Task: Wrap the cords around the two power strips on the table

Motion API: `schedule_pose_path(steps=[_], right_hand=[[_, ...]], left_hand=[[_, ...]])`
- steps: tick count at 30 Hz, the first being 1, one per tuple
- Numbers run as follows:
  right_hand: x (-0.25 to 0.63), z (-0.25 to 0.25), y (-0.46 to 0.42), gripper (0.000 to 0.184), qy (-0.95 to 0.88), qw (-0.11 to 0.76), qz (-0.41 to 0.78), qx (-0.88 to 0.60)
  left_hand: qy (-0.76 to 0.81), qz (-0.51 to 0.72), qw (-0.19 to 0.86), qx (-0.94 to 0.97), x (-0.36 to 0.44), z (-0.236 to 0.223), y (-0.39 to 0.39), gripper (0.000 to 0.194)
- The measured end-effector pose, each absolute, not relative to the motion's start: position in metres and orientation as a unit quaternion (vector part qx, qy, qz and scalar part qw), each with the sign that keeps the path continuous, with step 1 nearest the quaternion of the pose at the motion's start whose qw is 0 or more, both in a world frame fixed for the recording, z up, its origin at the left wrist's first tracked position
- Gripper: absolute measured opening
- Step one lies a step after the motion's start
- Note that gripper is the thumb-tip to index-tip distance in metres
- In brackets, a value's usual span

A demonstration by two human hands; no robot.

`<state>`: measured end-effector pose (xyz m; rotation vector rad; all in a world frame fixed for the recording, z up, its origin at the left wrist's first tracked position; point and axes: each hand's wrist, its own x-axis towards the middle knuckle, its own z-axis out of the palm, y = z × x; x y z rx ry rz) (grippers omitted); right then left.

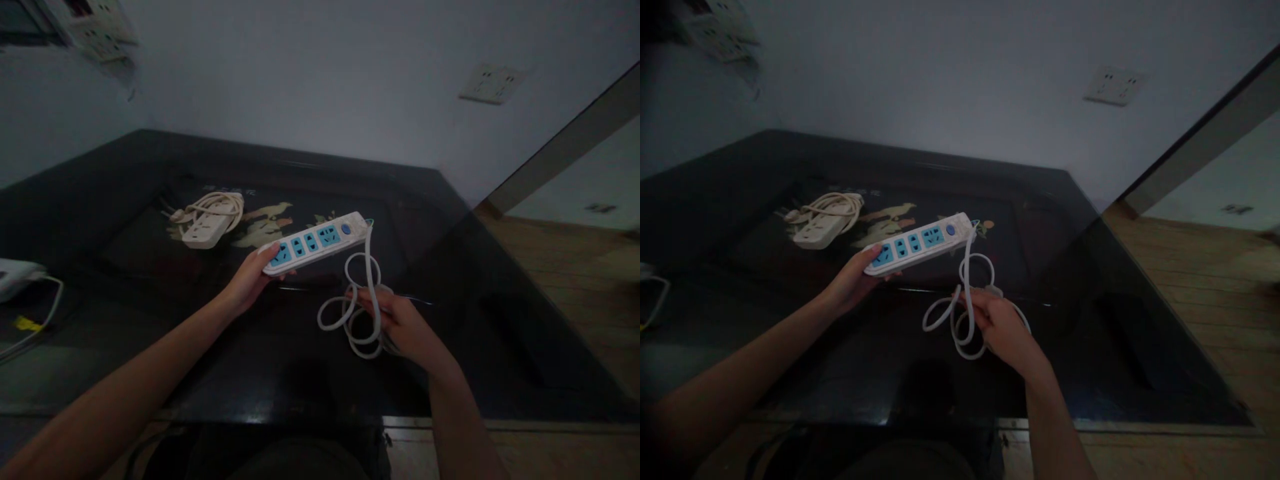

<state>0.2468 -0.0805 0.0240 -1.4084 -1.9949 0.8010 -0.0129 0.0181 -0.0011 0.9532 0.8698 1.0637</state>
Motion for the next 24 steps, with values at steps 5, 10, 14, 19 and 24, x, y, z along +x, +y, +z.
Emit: schedule_pose_path(steps=[5, 10, 14, 19, 24], right_hand=[[0.281, 0.016, -0.094, 0.021, -0.663, 0.355, 0.223, -0.621], [0.283, 0.003, -0.080, 0.023, -0.740, 0.232, 0.090, -0.625], [0.274, -0.001, -0.062, 0.025, -0.766, 0.139, 0.052, -0.626], [0.284, 0.012, -0.045, 0.016, -0.748, 0.170, 0.079, -0.636], [0.317, 0.051, -0.032, 0.022, -0.676, 0.284, 0.102, -0.672]], left_hand=[[0.359, 0.482, 0.684, 0.414, -0.015, -0.001, 0.020, 0.031], [0.345, 0.481, 0.690, 0.416, -0.011, 0.004, 0.014, 0.027], [0.326, 0.467, 0.694, 0.440, -0.010, 0.006, 0.010, 0.027], [0.320, 0.433, 0.692, 0.481, -0.011, 0.009, 0.008, 0.033], [0.309, 0.434, 0.694, 0.484, -0.012, 0.014, 0.006, 0.032]])
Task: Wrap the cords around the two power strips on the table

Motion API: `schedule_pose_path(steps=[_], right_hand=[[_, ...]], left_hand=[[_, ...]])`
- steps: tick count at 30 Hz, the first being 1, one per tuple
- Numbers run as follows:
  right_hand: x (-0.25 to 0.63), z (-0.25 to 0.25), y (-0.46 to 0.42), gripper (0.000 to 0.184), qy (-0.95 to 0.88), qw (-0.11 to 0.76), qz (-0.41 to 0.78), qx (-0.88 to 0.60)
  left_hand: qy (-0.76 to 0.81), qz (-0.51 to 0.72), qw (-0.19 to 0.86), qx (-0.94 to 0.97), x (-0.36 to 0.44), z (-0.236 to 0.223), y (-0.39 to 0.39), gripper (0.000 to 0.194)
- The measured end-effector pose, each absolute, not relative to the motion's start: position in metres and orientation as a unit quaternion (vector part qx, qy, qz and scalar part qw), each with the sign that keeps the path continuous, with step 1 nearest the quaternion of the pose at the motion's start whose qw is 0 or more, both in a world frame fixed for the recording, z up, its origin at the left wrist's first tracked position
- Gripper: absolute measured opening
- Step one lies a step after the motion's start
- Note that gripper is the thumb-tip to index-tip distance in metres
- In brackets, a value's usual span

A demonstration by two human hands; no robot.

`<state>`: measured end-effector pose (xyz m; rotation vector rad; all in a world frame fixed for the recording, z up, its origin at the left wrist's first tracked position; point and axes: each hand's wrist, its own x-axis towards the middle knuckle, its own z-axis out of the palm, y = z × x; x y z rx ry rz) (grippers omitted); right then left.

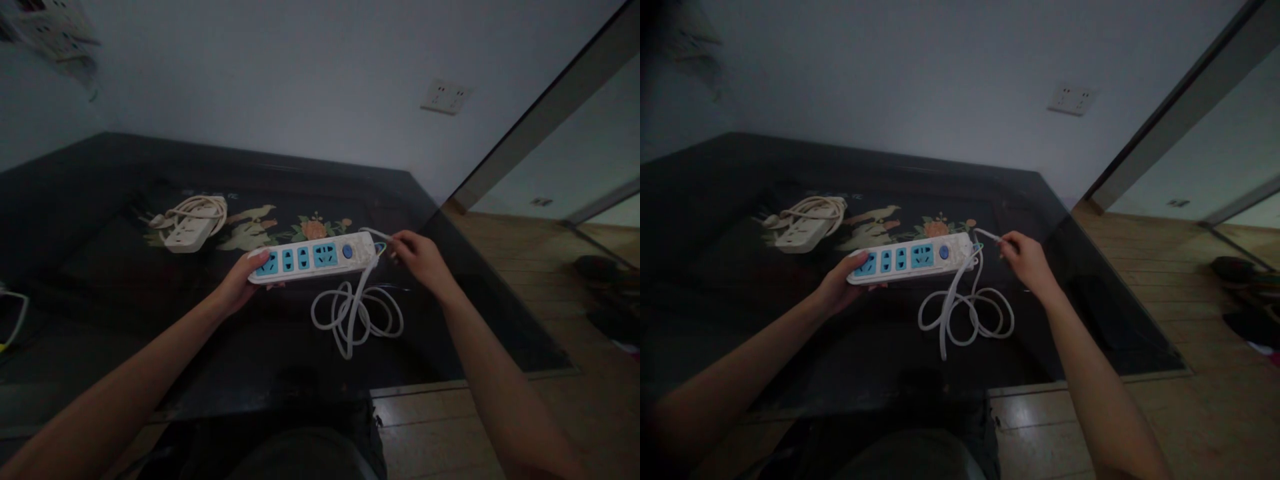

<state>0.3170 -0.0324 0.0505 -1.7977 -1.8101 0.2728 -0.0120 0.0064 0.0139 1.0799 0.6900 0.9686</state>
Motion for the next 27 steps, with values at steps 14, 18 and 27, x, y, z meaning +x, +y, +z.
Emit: schedule_pose_path(steps=[14, 18, 27], right_hand=[[0.347, 0.180, -0.041, 0.021, -0.441, 0.744, 0.147, -0.480], [0.337, 0.171, -0.041, 0.013, -0.469, 0.729, 0.160, -0.472], [0.335, 0.153, -0.052, 0.019, -0.470, 0.755, 0.115, -0.443]], left_hand=[[0.278, 0.643, 0.661, 0.269, -0.022, 0.040, 0.011, 0.014], [0.266, 0.651, 0.676, 0.222, -0.024, 0.042, 0.012, 0.016], [0.240, 0.672, 0.669, 0.206, -0.036, 0.052, 0.014, 0.016]])
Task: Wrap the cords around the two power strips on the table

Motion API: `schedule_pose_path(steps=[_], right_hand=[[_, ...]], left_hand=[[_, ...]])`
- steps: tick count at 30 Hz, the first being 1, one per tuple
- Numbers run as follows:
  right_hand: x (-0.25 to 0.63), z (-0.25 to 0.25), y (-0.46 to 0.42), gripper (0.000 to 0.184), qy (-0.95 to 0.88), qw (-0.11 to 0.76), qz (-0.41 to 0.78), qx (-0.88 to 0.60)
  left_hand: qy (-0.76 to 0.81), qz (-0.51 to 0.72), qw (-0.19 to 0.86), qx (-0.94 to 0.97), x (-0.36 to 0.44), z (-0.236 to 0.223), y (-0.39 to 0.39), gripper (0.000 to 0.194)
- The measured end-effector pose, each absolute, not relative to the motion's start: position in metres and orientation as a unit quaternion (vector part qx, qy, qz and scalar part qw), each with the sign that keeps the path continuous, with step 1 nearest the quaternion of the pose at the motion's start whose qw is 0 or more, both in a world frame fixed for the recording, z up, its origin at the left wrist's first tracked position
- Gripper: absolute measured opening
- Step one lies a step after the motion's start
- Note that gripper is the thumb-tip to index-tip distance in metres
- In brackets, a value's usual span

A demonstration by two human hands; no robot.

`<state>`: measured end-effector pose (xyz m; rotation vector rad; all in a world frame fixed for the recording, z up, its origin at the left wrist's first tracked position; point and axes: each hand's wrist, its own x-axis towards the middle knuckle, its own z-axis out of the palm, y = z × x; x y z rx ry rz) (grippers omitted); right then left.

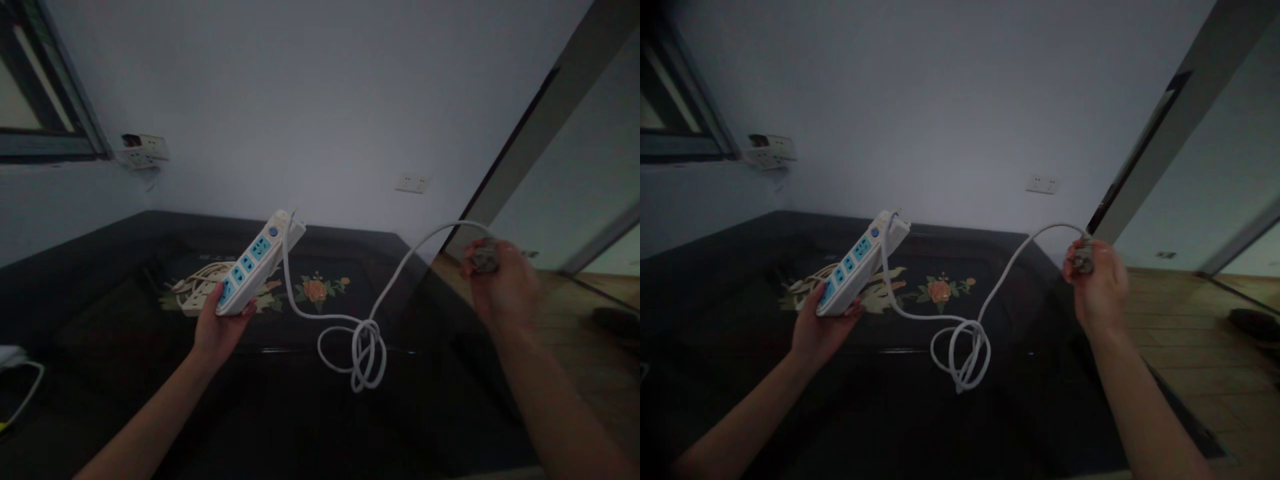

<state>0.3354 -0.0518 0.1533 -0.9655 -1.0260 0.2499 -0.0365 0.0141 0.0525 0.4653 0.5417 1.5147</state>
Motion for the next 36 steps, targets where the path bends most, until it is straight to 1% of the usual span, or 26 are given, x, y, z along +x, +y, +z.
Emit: schedule_pose_path(steps=[2, 4, 8, 11, 13, 18, 20, 24, 30, 36], right_hand=[[0.335, 0.149, -0.051, 0.019, -0.453, 0.781, 0.098, -0.419], [0.336, 0.143, -0.048, 0.019, -0.454, 0.769, 0.128, -0.432], [0.344, 0.117, -0.040, 0.030, -0.432, 0.744, 0.153, -0.486], [0.350, 0.090, -0.042, 0.036, -0.414, 0.676, 0.219, -0.569], [0.350, 0.072, -0.049, 0.036, -0.410, 0.625, 0.275, -0.605], [0.330, 0.039, -0.076, 0.031, -0.433, 0.518, 0.389, -0.627], [0.319, 0.030, -0.082, 0.031, -0.456, 0.470, 0.411, -0.634], [0.297, 0.013, -0.077, 0.032, -0.549, 0.332, 0.391, -0.661], [0.275, -0.004, -0.056, 0.032, -0.613, 0.221, 0.349, -0.673], [0.261, -0.006, -0.041, 0.029, -0.627, 0.119, 0.238, -0.733]], left_hand=[[0.227, 0.677, 0.667, 0.214, -0.040, 0.057, 0.014, 0.017], [0.215, 0.678, 0.666, 0.225, -0.042, 0.061, 0.013, 0.019], [0.213, 0.690, 0.649, 0.239, -0.048, 0.066, 0.010, 0.022], [0.234, 0.690, 0.638, 0.250, -0.053, 0.065, 0.006, 0.022], [0.265, 0.680, 0.634, 0.255, -0.055, 0.062, 0.002, 0.021], [0.349, 0.643, 0.629, 0.262, -0.058, 0.047, -0.007, 0.018], [0.365, 0.626, 0.634, 0.271, -0.059, 0.040, -0.009, 0.014], [0.369, 0.608, 0.637, 0.296, -0.063, 0.027, -0.013, 0.013], [0.391, 0.576, 0.640, 0.325, -0.069, 0.020, -0.016, 0.025], [0.400, 0.537, 0.631, 0.393, -0.062, 0.016, -0.013, 0.030]])
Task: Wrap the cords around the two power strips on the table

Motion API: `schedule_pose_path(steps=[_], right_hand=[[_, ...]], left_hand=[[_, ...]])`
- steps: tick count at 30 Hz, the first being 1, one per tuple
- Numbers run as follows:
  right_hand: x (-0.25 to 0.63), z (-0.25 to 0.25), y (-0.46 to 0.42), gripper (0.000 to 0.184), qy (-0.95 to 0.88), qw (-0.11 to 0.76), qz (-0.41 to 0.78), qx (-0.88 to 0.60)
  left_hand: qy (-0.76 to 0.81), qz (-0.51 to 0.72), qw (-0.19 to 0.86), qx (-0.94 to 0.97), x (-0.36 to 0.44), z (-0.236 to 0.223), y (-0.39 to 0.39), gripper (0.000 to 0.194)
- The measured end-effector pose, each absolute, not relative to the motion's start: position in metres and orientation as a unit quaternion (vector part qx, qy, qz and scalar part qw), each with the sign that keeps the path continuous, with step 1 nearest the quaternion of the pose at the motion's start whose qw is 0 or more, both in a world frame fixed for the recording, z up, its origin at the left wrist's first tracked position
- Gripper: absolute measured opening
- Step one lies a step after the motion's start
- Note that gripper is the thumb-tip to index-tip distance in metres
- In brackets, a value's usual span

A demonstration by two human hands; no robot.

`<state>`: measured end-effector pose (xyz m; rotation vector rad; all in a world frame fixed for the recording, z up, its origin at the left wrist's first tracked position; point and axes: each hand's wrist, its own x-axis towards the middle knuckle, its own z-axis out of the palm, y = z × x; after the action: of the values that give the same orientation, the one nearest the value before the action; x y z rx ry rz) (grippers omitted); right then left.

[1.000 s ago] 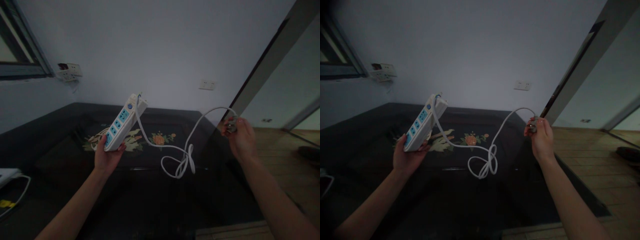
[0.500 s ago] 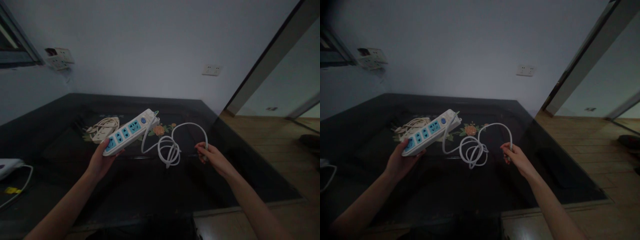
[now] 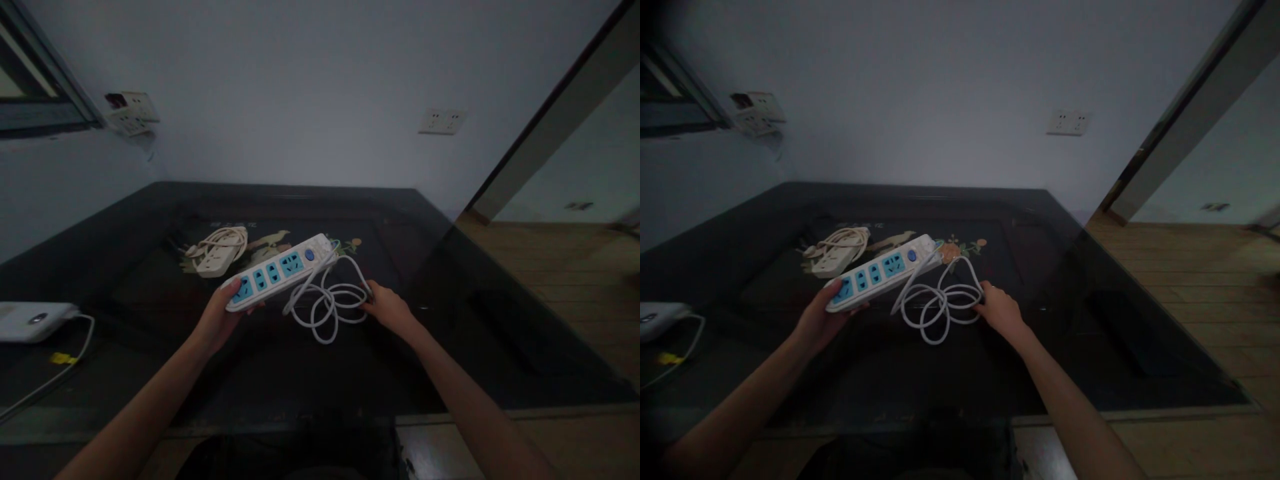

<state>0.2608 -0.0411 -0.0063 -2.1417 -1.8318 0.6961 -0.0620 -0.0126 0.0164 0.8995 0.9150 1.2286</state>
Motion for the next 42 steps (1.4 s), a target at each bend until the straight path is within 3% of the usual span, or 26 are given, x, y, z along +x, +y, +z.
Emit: schedule_pose_path(steps=[7, 18, 22, 25, 27, 29, 35, 42], right_hand=[[0.264, 0.002, -0.018, 0.020, -0.621, 0.107, 0.221, -0.744], [0.301, 0.024, -0.041, 0.054, -0.647, 0.136, 0.501, -0.559], [0.290, 0.024, -0.041, 0.039, -0.620, 0.133, 0.395, -0.665], [0.267, 0.016, -0.038, 0.041, -0.624, 0.014, 0.216, -0.751], [0.255, 0.010, -0.038, 0.047, -0.627, -0.047, 0.158, -0.761], [0.252, 0.006, -0.039, 0.044, -0.637, -0.056, 0.165, -0.751], [0.259, 0.006, -0.039, 0.012, -0.667, -0.018, 0.190, -0.720], [0.257, 0.004, -0.043, 0.021, -0.684, -0.001, 0.181, -0.707]], left_hand=[[0.357, 0.506, 0.624, 0.476, -0.024, 0.029, 0.006, 0.039], [0.390, 0.477, 0.632, 0.470, -0.036, 0.008, 0.013, 0.041], [0.391, 0.458, 0.638, 0.480, -0.043, 0.009, 0.018, 0.036], [0.394, 0.439, 0.638, 0.495, -0.047, 0.008, 0.020, 0.035], [0.396, 0.432, 0.634, 0.505, -0.049, 0.008, 0.020, 0.036], [0.397, 0.426, 0.630, 0.515, -0.049, 0.008, 0.020, 0.037], [0.399, 0.395, 0.613, 0.556, -0.046, 0.009, 0.017, 0.034], [0.399, 0.367, 0.607, 0.581, -0.046, 0.007, 0.015, 0.031]])
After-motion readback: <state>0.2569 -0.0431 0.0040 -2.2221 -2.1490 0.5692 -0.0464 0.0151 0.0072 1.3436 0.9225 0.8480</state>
